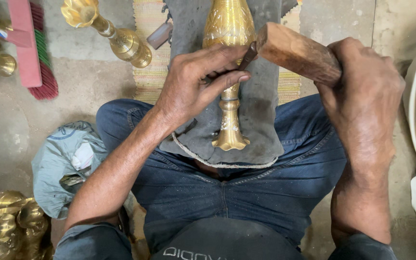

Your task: The person sits cross-legged on the floor with a brass vase resting on a cushion on their lap. They hold a small punch against the vase's surface and strike it with a wooden mallet, repositioning the punch around the vase to work the metal.

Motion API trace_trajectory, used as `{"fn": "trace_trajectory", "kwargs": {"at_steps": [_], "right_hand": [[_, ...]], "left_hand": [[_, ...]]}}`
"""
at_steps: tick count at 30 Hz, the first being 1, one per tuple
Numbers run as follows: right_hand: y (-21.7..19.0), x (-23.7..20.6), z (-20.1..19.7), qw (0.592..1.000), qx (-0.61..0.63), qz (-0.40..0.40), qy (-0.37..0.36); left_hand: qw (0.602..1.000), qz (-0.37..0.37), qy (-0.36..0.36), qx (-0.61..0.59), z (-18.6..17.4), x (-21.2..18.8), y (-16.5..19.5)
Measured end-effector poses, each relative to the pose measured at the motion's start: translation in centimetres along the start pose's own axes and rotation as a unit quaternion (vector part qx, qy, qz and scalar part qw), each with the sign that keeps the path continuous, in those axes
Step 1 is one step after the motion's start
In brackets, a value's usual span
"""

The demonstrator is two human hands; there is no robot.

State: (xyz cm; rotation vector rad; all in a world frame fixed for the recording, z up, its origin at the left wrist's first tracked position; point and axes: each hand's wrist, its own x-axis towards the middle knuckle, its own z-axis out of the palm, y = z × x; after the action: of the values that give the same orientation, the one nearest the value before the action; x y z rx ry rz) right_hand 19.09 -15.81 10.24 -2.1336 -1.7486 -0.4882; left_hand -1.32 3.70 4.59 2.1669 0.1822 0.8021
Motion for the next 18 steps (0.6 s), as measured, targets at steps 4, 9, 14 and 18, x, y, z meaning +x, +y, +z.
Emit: {"fn": "trace_trajectory", "kwargs": {"at_steps": [4, 9, 14, 18], "right_hand": [[-0.17, 0.03, -0.09, 0.986, 0.153, 0.072, 0.007], [0.28, -0.01, 0.29, 0.985, 0.161, 0.06, 0.011], [0.55, -0.51, 0.28, 0.999, 0.048, 0.016, 0.014], [0.41, -0.55, 0.12, 0.995, 0.09, 0.041, -0.018]], "left_hand": [[1.0, -0.014, -0.01, -0.01, 0.0, 0.03, 0.01], [1.0, 0.002, -0.008, 0.016, 0.2, 0.08, -0.19], [1.0, -0.011, -0.006, -0.008, 0.09, 0.14, -0.41], [1.0, -0.011, -0.005, -0.002, 0.0, 0.2, -0.23]]}}
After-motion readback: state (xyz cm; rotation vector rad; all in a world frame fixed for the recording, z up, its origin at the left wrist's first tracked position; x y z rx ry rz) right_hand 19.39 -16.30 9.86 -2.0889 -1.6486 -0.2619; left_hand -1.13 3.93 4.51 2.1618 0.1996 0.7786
